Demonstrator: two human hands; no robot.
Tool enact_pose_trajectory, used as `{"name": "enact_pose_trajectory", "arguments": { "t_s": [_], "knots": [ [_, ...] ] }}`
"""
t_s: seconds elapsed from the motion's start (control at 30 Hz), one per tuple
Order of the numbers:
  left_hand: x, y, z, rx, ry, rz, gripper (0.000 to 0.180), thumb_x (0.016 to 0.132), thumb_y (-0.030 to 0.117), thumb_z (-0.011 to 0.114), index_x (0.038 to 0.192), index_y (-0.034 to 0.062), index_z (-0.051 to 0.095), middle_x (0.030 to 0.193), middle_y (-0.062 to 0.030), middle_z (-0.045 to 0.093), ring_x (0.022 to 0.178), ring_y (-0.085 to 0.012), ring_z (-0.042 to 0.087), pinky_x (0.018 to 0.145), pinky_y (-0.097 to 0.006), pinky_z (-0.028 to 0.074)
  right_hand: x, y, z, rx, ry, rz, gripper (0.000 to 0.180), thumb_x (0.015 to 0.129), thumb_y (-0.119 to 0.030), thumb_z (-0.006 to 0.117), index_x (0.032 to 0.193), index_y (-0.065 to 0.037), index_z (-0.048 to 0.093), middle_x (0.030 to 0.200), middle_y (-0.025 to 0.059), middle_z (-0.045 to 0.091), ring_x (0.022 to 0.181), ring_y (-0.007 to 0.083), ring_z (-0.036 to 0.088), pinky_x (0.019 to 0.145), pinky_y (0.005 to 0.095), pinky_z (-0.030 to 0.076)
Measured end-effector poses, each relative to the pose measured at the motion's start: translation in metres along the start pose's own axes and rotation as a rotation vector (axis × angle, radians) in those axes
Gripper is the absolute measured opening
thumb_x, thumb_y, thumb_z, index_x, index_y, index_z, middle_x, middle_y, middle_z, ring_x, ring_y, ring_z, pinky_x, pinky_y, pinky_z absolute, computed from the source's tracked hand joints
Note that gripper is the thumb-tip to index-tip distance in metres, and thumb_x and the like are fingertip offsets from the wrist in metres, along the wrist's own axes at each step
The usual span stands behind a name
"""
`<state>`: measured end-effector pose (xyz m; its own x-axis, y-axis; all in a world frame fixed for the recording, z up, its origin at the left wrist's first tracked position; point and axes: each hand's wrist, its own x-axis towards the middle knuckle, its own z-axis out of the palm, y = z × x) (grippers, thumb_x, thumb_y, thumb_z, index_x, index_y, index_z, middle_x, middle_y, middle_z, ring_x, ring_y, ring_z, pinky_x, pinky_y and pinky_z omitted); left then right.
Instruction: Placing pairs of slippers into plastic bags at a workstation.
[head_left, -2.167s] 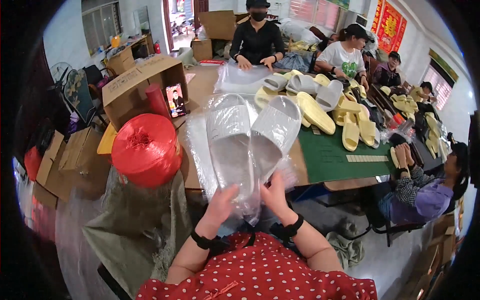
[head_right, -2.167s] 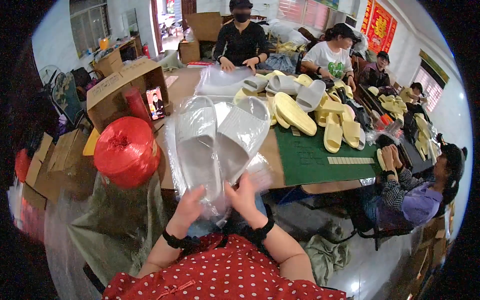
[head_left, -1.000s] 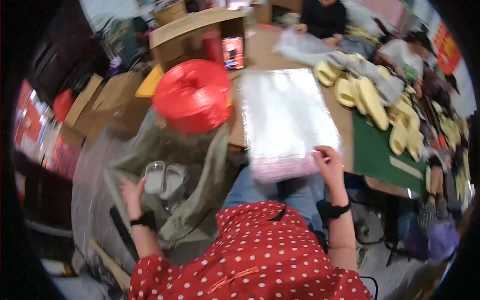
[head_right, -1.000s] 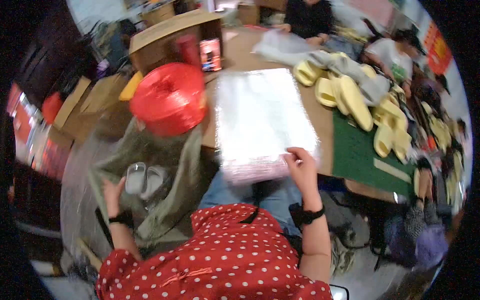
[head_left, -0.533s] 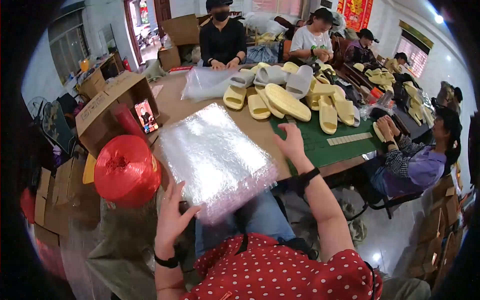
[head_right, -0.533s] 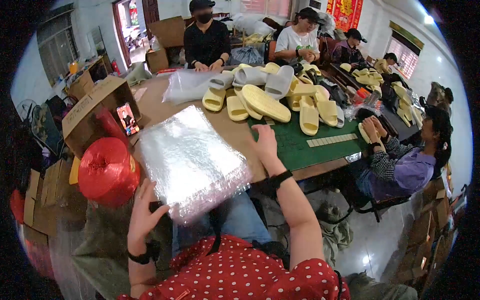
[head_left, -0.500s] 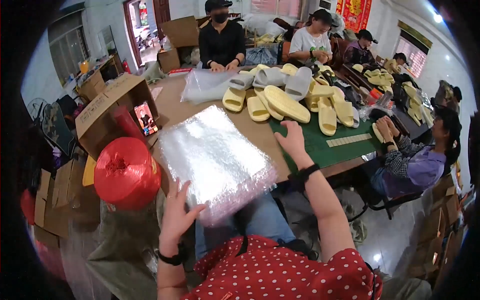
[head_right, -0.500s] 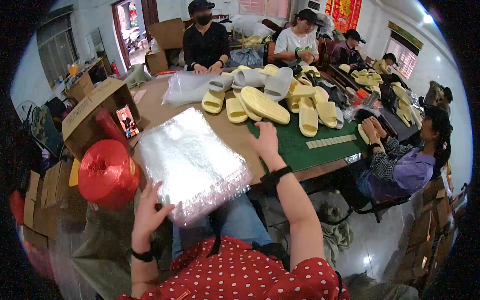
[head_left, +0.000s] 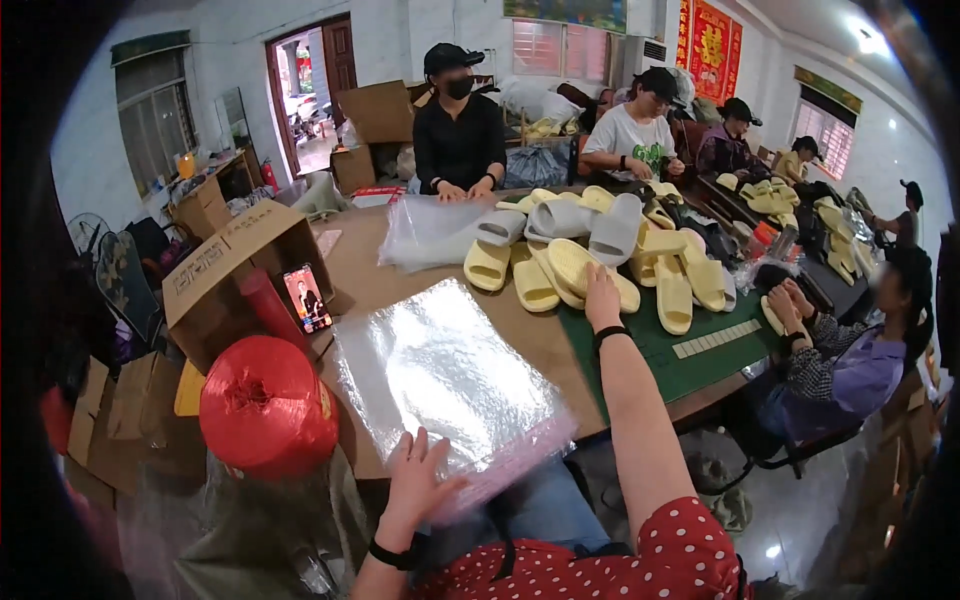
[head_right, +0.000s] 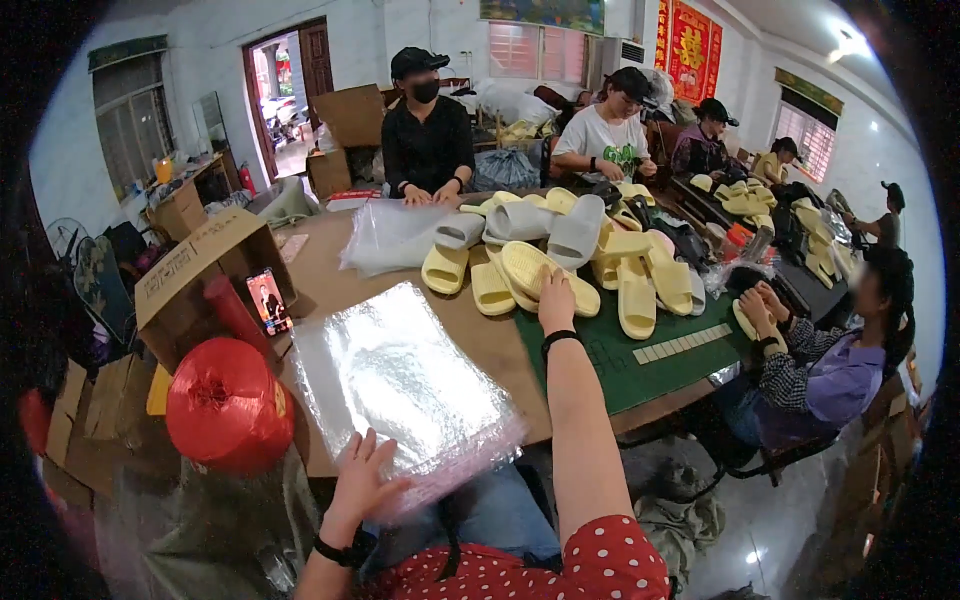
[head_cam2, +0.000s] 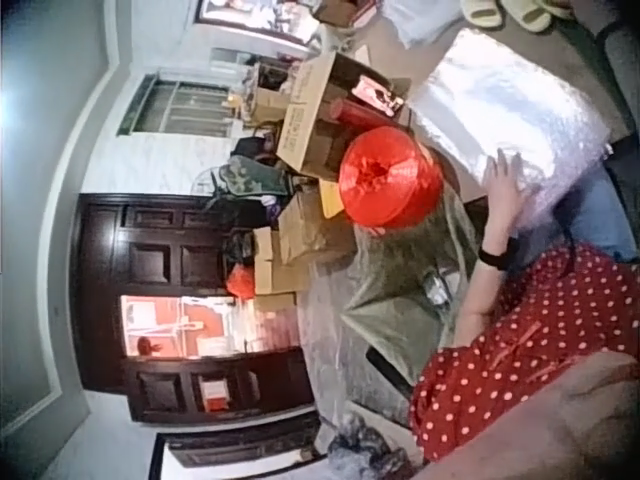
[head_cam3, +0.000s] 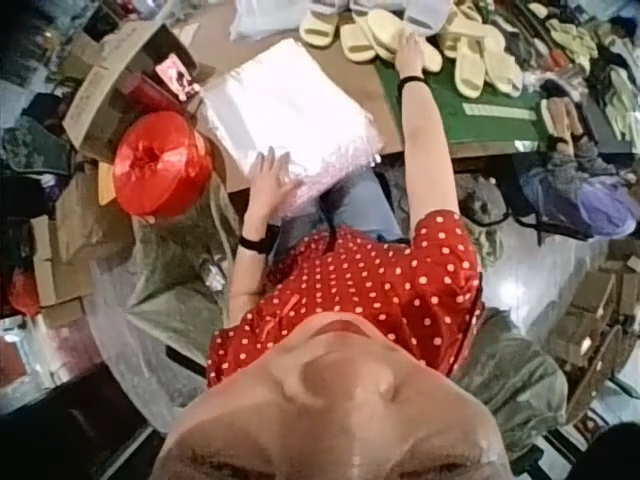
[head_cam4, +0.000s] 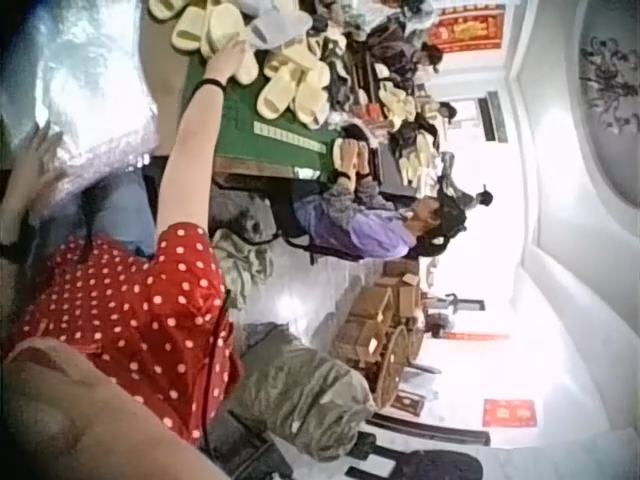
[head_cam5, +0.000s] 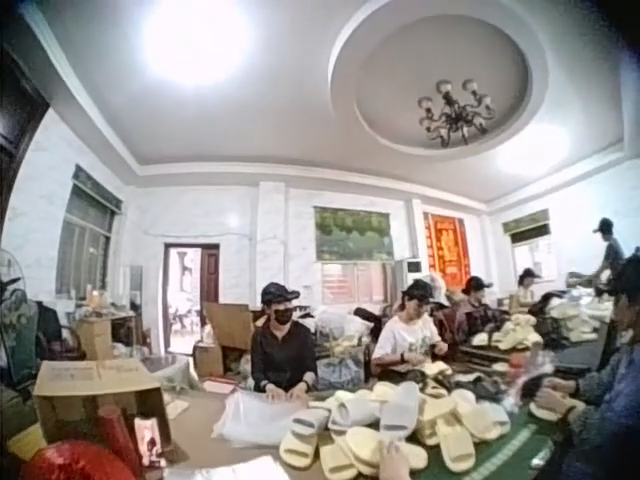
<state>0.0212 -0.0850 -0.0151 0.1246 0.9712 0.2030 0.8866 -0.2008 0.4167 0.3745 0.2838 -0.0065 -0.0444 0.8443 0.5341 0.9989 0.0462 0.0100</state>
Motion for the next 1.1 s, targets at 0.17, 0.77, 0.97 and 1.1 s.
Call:
{"name": "enact_pose_trajectory", "arguments": {
  "t_s": [0.17,0.77,0.97,1.1],
  "knots": [
    [0.006,0.0,0.007,0.009,0.042,0.014,0.07,0.078,0.048,0.077,0.134,0.0101,0.058,0.147,-0.0284,0.041,0.137,-0.0503,0.033,0.111,-0.053,0.031,-0.014,0.0,-0.002,-0.065,-0.09,-0.157,0.063,0.08,-0.01,0.065,0.14,-0.007,0.045,0.11,0.013,0.061,0.093,0.0302,0.063,0.078,0.0409,0.053],
    [-0.001,-0.007,0.01,-0.003,0.047,-0.002,0.075,0.078,0.056,0.073,0.134,0.0088,0.057,0.145,-0.0305,0.042,0.135,-0.0529,0.033,0.111,-0.054,0.031,-0.104,-0.01,-0.188,0.897,0.228,0.123,0.033,0.086,-0.017,0.064,0.113,-0.001,0.056,0.097,0.0237,0.067,0.094,0.0424,0.064,0.079,0.045,0.052],
    [0.002,-0.009,0.013,-0.034,0.068,0.01,0.073,0.079,0.054,0.073,0.134,0.0085,0.057,0.145,-0.0313,0.042,0.136,-0.0526,0.033,0.112,-0.054,0.031,-0.079,-0.025,-0.25,1.259,0.419,-0.008,0.035,0.091,-0.011,0.058,0.122,0.005,0.056,0.11,0.0108,0.067,0.098,0.0161,0.062,0.086,0.0299,0.049],
    [0.003,-0.01,0.012,-0.022,0.066,0.004,0.073,0.079,0.054,0.073,0.134,0.0083,0.057,0.145,-0.0315,0.042,0.136,-0.0529,0.033,0.112,-0.054,0.031,-0.08,-0.055,-0.285,1.592,0.332,-0.102,0.033,0.1,-0.013,0.054,0.129,0.003,0.053,0.117,0.0069,0.065,0.103,0.0124,0.061,0.089,0.0272,0.048]
  ]
}}
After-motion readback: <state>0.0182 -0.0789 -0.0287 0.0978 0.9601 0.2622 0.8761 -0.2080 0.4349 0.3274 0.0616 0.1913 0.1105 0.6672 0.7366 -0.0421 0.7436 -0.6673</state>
